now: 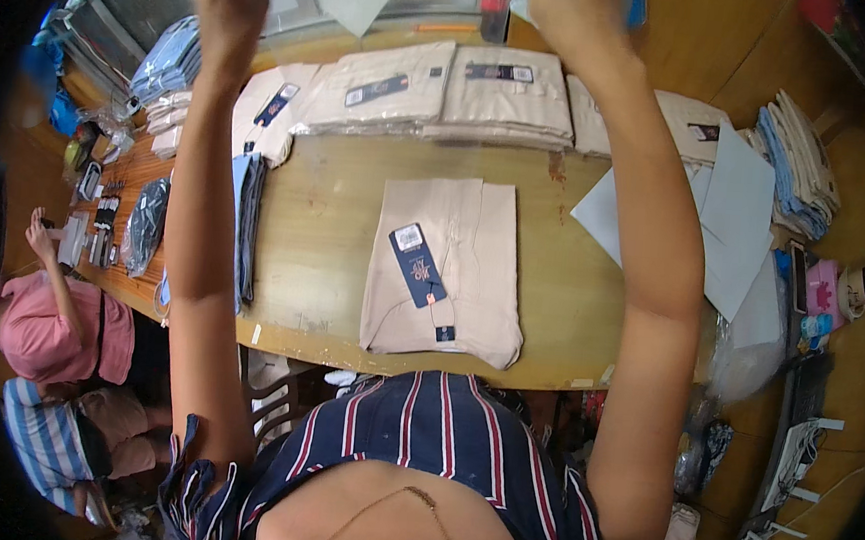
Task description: The person places folded shirts into clear plastic bags, peeling off the adhesive strip and sealing each bag by hand.
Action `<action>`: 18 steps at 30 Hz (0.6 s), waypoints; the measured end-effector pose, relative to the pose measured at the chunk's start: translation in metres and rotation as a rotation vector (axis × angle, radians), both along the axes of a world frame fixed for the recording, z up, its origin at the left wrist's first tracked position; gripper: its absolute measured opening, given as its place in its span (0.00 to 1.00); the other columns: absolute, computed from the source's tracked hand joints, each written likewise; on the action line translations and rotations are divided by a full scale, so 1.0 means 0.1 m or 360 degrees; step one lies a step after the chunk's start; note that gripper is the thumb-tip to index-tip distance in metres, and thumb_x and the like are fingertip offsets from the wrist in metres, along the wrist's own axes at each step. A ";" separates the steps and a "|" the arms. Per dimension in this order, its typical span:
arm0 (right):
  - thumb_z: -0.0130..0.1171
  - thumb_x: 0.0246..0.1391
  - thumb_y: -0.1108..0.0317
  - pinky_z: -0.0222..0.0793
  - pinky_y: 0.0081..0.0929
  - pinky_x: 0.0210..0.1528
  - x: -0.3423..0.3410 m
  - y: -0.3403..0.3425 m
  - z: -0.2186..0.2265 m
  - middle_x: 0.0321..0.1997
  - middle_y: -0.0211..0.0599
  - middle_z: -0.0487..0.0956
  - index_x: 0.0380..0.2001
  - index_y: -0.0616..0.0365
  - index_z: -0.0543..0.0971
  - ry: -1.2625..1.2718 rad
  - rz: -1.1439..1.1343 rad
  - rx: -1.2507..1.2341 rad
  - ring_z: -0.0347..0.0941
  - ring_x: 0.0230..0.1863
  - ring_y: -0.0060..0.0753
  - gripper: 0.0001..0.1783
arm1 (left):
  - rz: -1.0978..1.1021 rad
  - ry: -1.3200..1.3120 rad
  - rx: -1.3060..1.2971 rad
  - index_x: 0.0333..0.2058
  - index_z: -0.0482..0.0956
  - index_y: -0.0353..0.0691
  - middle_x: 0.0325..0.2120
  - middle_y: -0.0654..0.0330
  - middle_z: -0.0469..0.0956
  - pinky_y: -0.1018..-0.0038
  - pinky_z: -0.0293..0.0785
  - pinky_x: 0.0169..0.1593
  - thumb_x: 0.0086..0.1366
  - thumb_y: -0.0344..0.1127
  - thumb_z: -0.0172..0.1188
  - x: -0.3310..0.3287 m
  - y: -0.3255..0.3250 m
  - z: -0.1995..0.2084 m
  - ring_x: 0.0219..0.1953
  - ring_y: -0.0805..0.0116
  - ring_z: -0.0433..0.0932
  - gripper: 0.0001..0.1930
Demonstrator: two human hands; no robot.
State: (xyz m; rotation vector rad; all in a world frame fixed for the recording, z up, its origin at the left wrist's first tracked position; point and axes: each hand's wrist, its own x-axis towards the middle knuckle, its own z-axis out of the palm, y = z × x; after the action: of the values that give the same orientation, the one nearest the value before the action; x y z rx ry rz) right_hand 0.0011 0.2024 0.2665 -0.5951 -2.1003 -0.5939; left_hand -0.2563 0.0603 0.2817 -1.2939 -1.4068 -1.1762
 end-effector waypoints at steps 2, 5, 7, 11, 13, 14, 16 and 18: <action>0.52 0.38 0.76 0.66 0.29 0.28 0.07 -0.40 0.08 0.26 0.40 0.72 0.28 0.57 0.76 0.0480 0.0111 0.0296 0.69 0.24 0.36 0.10 | 0.0100 0.0355 0.0685 0.40 0.62 0.41 0.29 0.56 0.69 0.77 0.65 0.33 0.51 0.22 0.46 0.31 -0.13 0.13 0.29 0.64 0.70 0.15; 0.54 0.38 0.77 0.67 0.27 0.26 0.18 -0.79 -0.09 0.23 0.39 0.73 0.23 0.60 0.75 0.0757 0.0165 0.0605 0.70 0.23 0.35 0.04 | 0.0065 0.0399 0.0759 0.33 0.52 0.33 0.26 0.56 0.61 0.81 0.62 0.25 0.40 0.18 0.51 0.41 -0.51 -0.03 0.22 0.73 0.63 0.21; 0.57 0.38 0.74 0.66 0.24 0.25 0.18 -0.75 -0.44 0.20 0.35 0.72 0.19 0.61 0.75 0.0769 0.0237 0.0601 0.69 0.21 0.34 0.02 | -0.0007 -0.0136 0.0675 0.32 0.54 0.36 0.26 0.59 0.59 0.78 0.58 0.27 0.39 0.17 0.47 0.61 -0.45 -0.50 0.21 0.71 0.59 0.19; 0.58 0.38 0.74 0.66 0.25 0.26 0.20 -0.57 -1.67 0.23 0.36 0.73 0.23 0.60 0.76 0.0591 0.0094 -0.0027 0.70 0.24 0.35 0.04 | -0.0041 -0.0643 -0.0157 0.33 0.67 0.31 0.26 0.51 0.67 0.69 0.64 0.34 0.40 0.21 0.52 0.58 -0.22 -1.82 0.28 0.57 0.68 0.16; 0.54 0.40 0.76 0.67 0.26 0.29 0.21 -0.47 -2.20 0.26 0.39 0.74 0.22 0.62 0.76 0.0556 0.0068 -0.0509 0.71 0.27 0.37 0.03 | 0.0000 -0.1045 -0.0550 0.31 0.70 0.32 0.27 0.48 0.70 0.68 0.65 0.36 0.41 0.25 0.54 0.62 -0.05 -2.41 0.31 0.52 0.70 0.14; 0.52 0.42 0.76 0.67 0.27 0.30 0.22 -0.45 -2.41 0.27 0.42 0.75 0.20 0.63 0.76 0.0557 0.0043 -0.0785 0.72 0.29 0.38 0.04 | -0.0056 -0.1220 -0.0688 0.29 0.71 0.33 0.24 0.48 0.72 0.68 0.66 0.34 0.42 0.26 0.54 0.59 -0.01 -2.66 0.29 0.53 0.71 0.12; 0.51 0.40 0.79 0.67 0.25 0.28 0.33 -0.27 -2.86 0.26 0.40 0.75 0.25 0.63 0.76 0.0468 0.0121 -0.1056 0.71 0.26 0.34 0.06 | -0.0122 -0.1427 -0.0891 0.26 0.73 0.35 0.21 0.48 0.73 0.68 0.67 0.31 0.43 0.27 0.54 0.58 0.07 -2.92 0.26 0.53 0.73 0.08; 0.49 0.41 0.79 0.67 0.22 0.27 0.35 -0.17 -2.91 0.25 0.37 0.75 0.25 0.62 0.76 0.0474 0.0213 -0.1444 0.72 0.25 0.30 0.07 | -0.0111 -0.1497 -0.0997 0.23 0.74 0.36 0.18 0.48 0.73 0.68 0.67 0.28 0.44 0.28 0.53 0.53 0.09 -3.03 0.22 0.53 0.73 0.05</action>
State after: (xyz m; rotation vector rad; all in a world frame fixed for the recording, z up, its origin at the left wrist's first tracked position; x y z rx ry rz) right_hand 0.0358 0.1854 -0.0248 -0.9488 -2.0212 0.5478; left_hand -0.2035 0.0690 -0.0210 -1.2229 -2.5825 -1.5533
